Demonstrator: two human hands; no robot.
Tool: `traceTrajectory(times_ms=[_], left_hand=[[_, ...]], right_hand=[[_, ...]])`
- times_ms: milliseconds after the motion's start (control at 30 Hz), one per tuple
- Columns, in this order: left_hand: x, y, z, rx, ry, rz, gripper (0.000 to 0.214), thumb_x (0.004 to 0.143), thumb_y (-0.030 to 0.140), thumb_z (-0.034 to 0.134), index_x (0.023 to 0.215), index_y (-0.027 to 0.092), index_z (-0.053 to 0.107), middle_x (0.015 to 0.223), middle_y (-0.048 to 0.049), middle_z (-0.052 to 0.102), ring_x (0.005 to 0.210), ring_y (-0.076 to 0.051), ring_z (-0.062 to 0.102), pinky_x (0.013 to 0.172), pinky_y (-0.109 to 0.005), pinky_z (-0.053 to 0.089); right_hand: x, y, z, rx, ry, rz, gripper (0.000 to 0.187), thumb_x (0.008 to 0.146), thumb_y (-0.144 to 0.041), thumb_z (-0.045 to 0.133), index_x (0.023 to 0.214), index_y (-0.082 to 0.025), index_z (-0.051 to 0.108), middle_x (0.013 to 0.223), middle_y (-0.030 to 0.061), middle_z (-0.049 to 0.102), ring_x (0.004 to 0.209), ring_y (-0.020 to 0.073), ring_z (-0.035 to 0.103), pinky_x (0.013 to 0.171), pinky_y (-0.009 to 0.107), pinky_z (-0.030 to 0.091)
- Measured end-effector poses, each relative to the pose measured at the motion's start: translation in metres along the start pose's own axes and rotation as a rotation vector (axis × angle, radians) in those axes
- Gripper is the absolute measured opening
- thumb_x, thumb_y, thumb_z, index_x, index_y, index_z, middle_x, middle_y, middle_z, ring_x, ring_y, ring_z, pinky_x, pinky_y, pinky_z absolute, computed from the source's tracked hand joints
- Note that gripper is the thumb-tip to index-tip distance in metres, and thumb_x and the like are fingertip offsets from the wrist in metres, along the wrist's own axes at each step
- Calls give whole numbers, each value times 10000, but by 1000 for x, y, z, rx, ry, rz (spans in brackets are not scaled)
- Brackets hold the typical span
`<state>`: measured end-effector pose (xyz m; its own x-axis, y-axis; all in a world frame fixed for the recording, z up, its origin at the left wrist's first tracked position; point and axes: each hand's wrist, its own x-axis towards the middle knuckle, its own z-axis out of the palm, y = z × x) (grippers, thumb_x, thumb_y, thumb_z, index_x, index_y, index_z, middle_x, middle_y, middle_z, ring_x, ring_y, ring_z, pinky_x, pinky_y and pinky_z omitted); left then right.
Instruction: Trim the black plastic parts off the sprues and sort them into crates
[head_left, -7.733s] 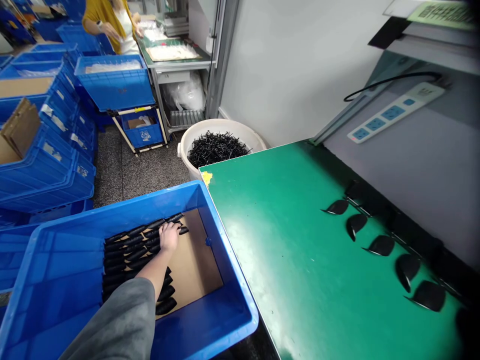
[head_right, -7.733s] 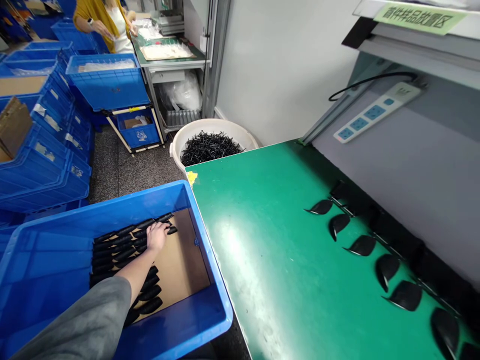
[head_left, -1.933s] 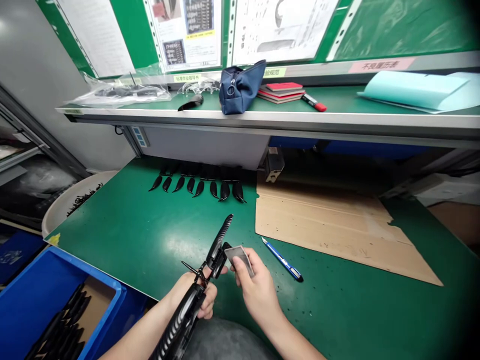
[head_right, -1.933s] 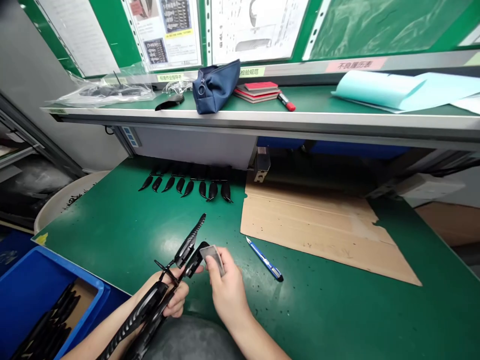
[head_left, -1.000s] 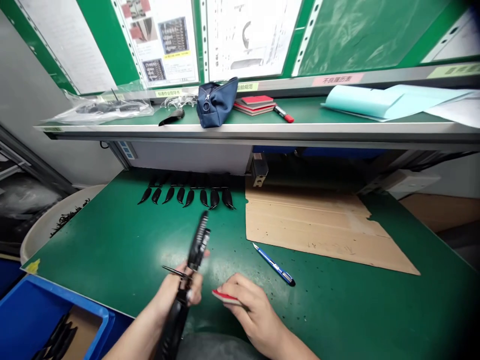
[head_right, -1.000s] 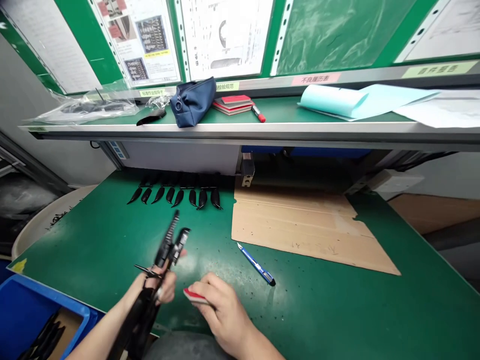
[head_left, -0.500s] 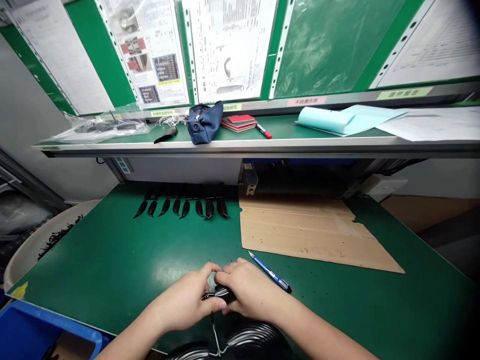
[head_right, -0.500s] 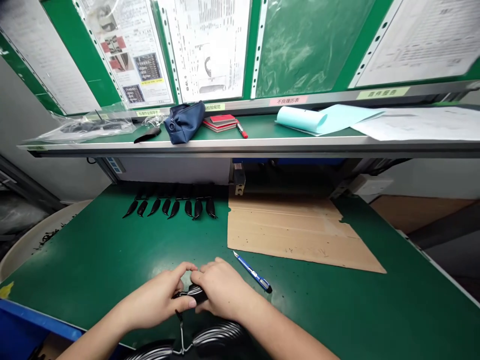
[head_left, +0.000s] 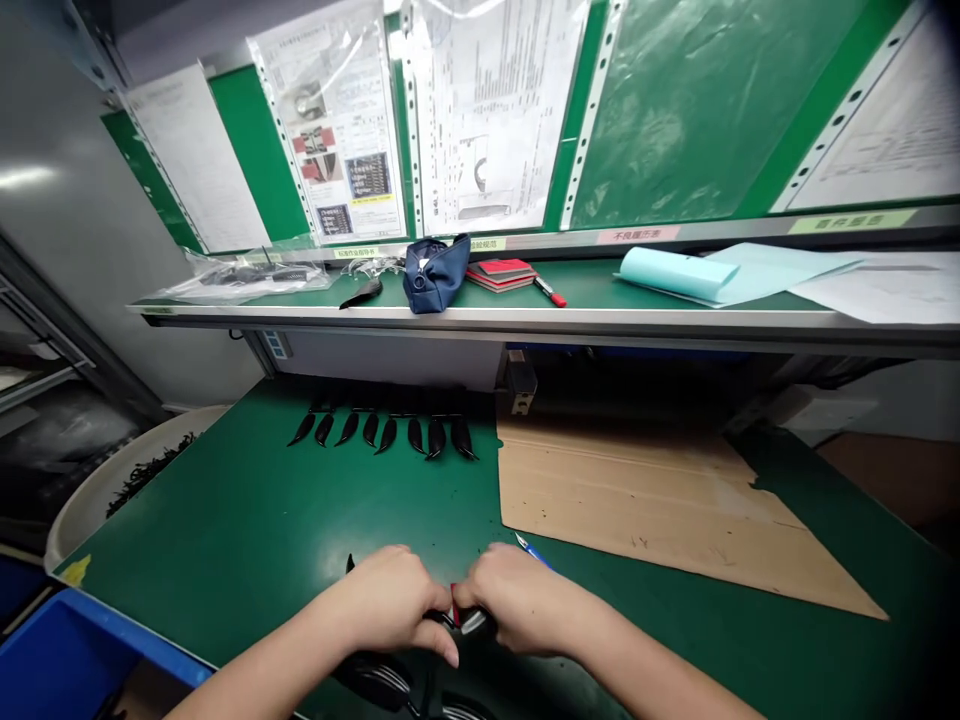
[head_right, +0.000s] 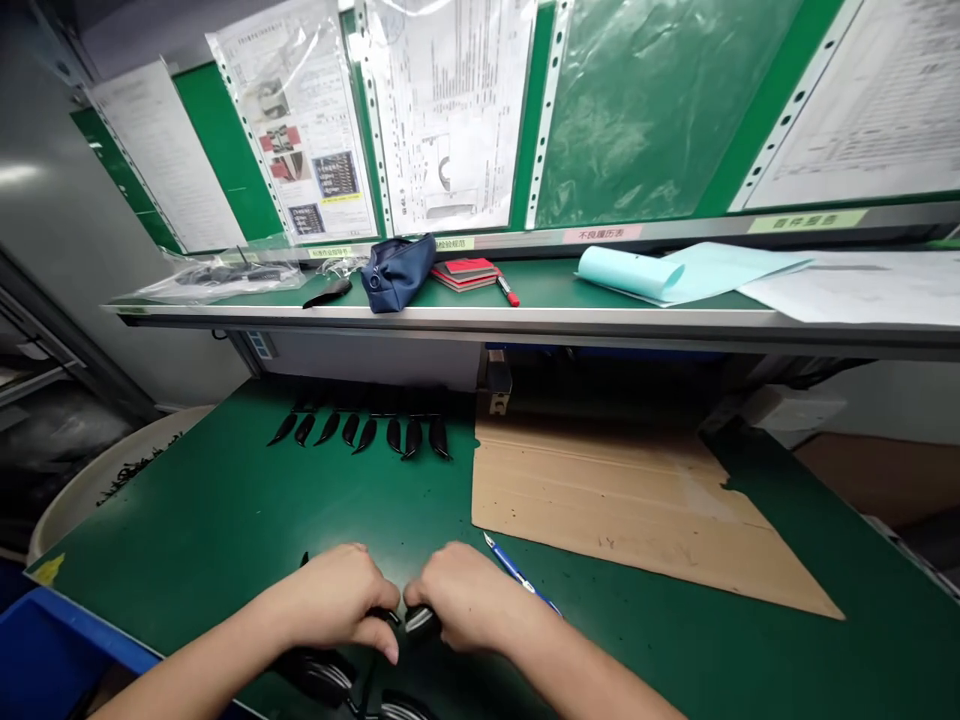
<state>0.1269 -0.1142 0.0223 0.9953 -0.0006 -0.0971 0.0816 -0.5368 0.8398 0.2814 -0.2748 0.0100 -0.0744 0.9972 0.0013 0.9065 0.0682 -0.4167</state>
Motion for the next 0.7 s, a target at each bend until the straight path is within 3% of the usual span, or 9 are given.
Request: traceTrajectory(times_ms=[67, 133, 200, 267, 400, 467, 600, 700], left_hand=[[-4, -8, -7, -169, 108, -105, 375, 606, 398, 805, 487, 238, 488, 442, 53, 298, 479, -125, 122, 597, -309, 72], [-12, -20, -12, -297, 270, -213, 344, 681, 416, 748, 530, 232, 500, 478, 40, 347, 495, -140, 170, 592, -311, 63], [-21, -33, -8, -383, 423, -279, 346, 780, 453, 642, 588, 221, 472, 534, 42, 356, 524, -143, 206, 582, -304, 74], [-27, -42, 6, -518, 543, -342, 358, 809, 497, 588, 649, 213, 442, 576, 55, 360, 551, -132, 251, 574, -283, 117], [-24, -44, 52, -893, 607, -436, 409, 765, 581, 596, 739, 209, 428, 575, 69, 449, 533, -105, 383, 585, -248, 248], [-22, -42, 68, -1113, 597, -497, 426, 741, 589, 618, 773, 214, 419, 598, 63, 507, 502, -94, 436, 578, -240, 284], [-31, -50, 74, -1525, 548, -640, 359, 772, 498, 631, 878, 206, 452, 746, 6, 619, 532, -107, 568, 584, -243, 366], [-43, -60, 68, -1704, 558, -643, 261, 798, 400, 636, 863, 184, 503, 799, -22, 662, 549, -115, 605, 592, -249, 410]], right_hand=[[-5, 13, -11, 106, 61, 69, 214, 599, -61, 574, 663, -262, 609, 590, -50, 597, 582, 155, 566, 535, 243, 322], [-10, 26, -14, 188, 283, 283, 107, 720, -165, 575, 749, -261, 616, 719, -19, 652, 659, 173, 597, 554, 247, 384], [-10, 32, -5, 226, 511, 511, 98, 826, -319, 539, 845, -253, 609, 825, 21, 674, 707, 193, 618, 576, 271, 446], [-7, 29, 13, 228, 586, 581, 208, 848, -414, 533, 947, -249, 611, 913, 55, 681, 766, 216, 643, 613, 303, 497], [8, 3, 58, 189, 399, 454, 389, 812, -373, 602, 1173, -228, 585, 1130, 105, 655, 998, 275, 641, 811, 380, 525], [14, -7, 73, 169, 321, 452, 438, 827, -366, 583, 1232, -203, 554, 1160, 118, 654, 1016, 288, 642, 833, 399, 522], [23, -10, 77, 95, 294, 418, 435, 843, -399, 566, 1229, -201, 548, 1186, 111, 653, 1007, 296, 651, 827, 414, 525], [34, -9, 71, 55, 264, 313, 426, 843, -421, 570, 1220, -224, 548, 1145, 87, 674, 972, 277, 662, 815, 393, 526]])
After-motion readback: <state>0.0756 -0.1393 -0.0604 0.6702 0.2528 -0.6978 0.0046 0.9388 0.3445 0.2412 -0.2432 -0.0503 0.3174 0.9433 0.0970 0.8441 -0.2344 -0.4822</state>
